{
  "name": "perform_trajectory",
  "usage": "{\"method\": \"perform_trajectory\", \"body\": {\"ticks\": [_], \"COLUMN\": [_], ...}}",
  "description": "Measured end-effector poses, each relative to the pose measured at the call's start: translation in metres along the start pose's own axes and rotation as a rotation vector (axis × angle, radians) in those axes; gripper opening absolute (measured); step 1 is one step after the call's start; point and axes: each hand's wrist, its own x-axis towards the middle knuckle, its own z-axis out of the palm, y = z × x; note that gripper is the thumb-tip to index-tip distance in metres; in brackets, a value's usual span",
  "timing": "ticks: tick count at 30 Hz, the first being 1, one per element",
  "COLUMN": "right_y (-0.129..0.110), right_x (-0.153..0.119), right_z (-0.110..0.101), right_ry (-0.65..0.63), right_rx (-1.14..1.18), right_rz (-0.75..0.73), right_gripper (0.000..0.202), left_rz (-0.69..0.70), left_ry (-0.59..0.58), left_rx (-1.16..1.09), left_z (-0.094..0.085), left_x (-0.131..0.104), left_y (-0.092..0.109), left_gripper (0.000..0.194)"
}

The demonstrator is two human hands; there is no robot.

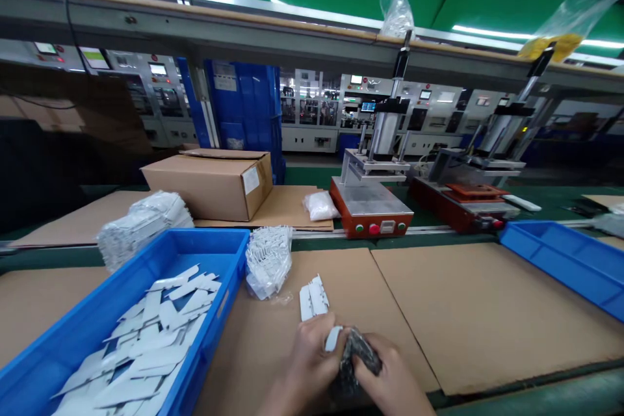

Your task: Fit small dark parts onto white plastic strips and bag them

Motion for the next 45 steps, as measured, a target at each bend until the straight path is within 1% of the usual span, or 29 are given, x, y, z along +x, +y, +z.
{"method": "perform_trajectory", "body": {"ticks": [2,4,6,8,11,14,17,20,21,23,26,29,31,32,34,35,36,38,40,41,43,44,45], "right_y": [-0.001,0.001,0.005,0.011,0.021,0.031,0.038,0.042,0.042,0.043,0.045,0.050,0.053,0.053,0.053,0.052,0.051,0.050,0.051,0.053,0.056,0.057,0.057], "right_x": [0.000,0.001,0.001,0.001,0.000,-0.001,-0.002,-0.002,-0.001,0.000,0.004,0.006,0.005,0.004,0.002,0.001,0.001,0.000,0.000,0.000,-0.001,-0.002,-0.003], "right_z": [-0.001,-0.003,-0.004,-0.003,0.001,0.005,0.008,0.009,0.009,0.008,0.009,0.011,0.013,0.013,0.015,0.015,0.015,0.014,0.012,0.010,0.007,0.006,0.006], "right_ry": [-0.015,-0.046,-0.058,-0.015,0.158,0.278,0.320,0.287,0.266,0.216,0.105,-0.046,-0.174,-0.237,-0.323,-0.340,-0.340,-0.323,-0.274,-0.237,-0.154,-0.118,-0.094], "right_rx": [-0.012,-0.004,0.015,0.037,0.028,-0.083,-0.188,-0.165,-0.132,-0.033,0.176,0.448,0.669,0.781,0.973,1.039,1.080,1.098,1.067,1.051,1.033,1.033,1.040], "right_rz": [-0.024,-0.061,-0.084,-0.091,-0.130,-0.247,-0.358,-0.404,-0.385,-0.292,-0.086,0.116,0.228,0.277,0.351,0.379,0.395,0.381,0.348,0.344,0.368,0.384,0.392], "right_gripper": [0.015,0.014,0.014,0.015,0.023,0.021,0.020,0.020,0.020,0.018,0.019,0.022,0.026,0.027,0.029,0.029,0.029,0.029,0.028,0.028,0.027,0.028,0.028], "left_rz": [-0.165,-0.276,-0.337,-0.366,-0.355,-0.300,-0.232,-0.186,-0.171,-0.114,-0.012,0.025,0.011,-0.020,-0.125,-0.181,-0.230,-0.286,-0.297,-0.293,-0.270,-0.248,-0.215], "left_ry": [0.051,0.085,0.113,0.124,0.086,0.021,-0.017,-0.050,-0.062,-0.101,-0.179,-0.243,-0.262,-0.254,-0.208,-0.187,-0.180,-0.207,-0.219,-0.196,-0.131,-0.118,-0.137], "left_rx": [-0.094,-0.207,-0.288,-0.306,-0.259,-0.154,-0.005,0.107,0.142,0.206,0.232,0.186,0.132,0.095,0.009,-0.035,-0.081,-0.180,-0.254,-0.264,-0.218,-0.175,-0.130], "left_z": [0.004,0.008,0.008,0.007,0.002,-0.003,-0.005,-0.004,-0.003,-0.001,-0.001,-0.005,-0.008,-0.010,-0.013,-0.014,-0.016,-0.023,-0.030,-0.033,-0.034,-0.031,-0.026], "left_x": [-0.002,-0.002,-0.001,0.002,0.003,0.002,-0.001,-0.005,-0.006,-0.007,-0.007,-0.005,-0.002,-0.001,0.001,0.002,0.003,0.005,0.005,0.005,0.001,-0.003,-0.006], "left_y": [0.003,0.004,0.003,0.001,-0.002,-0.003,-0.001,0.001,0.000,-0.005,-0.016,-0.024,-0.025,-0.025,-0.022,-0.020,-0.018,-0.012,-0.006,-0.003,0.002,0.003,0.003], "left_gripper": [0.015,0.014,0.012,0.013,0.012,0.010,0.011,0.012,0.012,0.011,0.014,0.016,0.015,0.014,0.009,0.008,0.010,0.013,0.012,0.012,0.012,0.013,0.015]}}
